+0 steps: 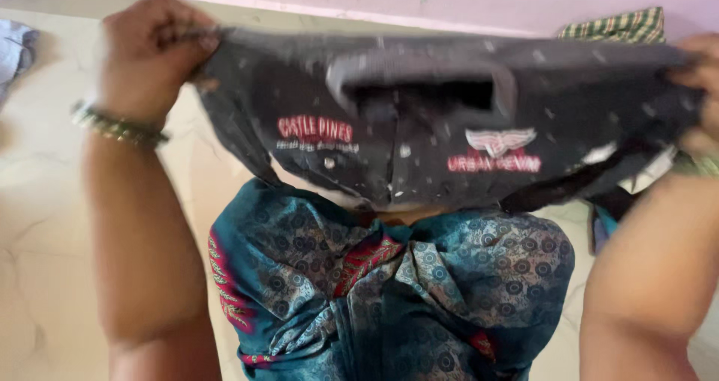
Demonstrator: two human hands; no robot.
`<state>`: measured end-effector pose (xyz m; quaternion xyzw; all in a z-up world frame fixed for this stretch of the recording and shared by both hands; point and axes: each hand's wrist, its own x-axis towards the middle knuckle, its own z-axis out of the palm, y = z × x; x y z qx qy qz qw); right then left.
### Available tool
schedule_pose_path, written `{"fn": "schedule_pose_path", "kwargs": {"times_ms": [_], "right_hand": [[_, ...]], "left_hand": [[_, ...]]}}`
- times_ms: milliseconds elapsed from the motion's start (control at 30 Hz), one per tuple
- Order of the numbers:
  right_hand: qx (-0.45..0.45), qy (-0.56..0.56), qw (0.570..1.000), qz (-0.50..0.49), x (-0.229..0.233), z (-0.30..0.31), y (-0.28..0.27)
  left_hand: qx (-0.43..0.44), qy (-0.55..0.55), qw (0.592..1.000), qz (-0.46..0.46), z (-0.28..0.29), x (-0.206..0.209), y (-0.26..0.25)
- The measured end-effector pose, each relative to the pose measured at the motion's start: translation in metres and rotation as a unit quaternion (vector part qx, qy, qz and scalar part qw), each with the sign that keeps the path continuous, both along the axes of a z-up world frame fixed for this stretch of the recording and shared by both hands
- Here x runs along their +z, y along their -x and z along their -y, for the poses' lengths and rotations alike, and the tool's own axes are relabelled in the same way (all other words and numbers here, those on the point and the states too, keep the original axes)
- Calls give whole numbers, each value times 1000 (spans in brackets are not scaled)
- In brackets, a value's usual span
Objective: The person sits on the floor and folds a dark patterned shirt. They button the shirt, lay it flat, fold the sleeves and sides inward, then fold the body into a compact rectangle. The folded shirt is placed on a nearby shelf.
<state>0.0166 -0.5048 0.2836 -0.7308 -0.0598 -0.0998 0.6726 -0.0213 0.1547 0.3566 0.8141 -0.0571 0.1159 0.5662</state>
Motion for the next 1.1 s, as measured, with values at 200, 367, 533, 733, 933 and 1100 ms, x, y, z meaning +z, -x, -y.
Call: {"fn": "schedule_pose_path", "kwargs": {"times_ms": [200,367,533,733,933,1100], "right_hand": [[-67,-13,998,-19,-60,-33,-112],[-85,320,935,125,-175,-55,-122],[0,467,882,-62,-275,-106,-59],[160,588,776,-163,-285,-151,-16],[181,559,731,-347,-293,-164,-11],[191,441,841,-250,-329,-152,-20]], "left_hand": [[105,-167,950,243,21,-124,-137],[161,-277,943,93,65,-249,-125],[1,-403,910,-95,103,-348,-61],[-155,-475,821,-276,148,-353,-36],[-208,-498,732,-415,163,-342,-25],[-231,-507,731,-395,159,-364,-28]]}}
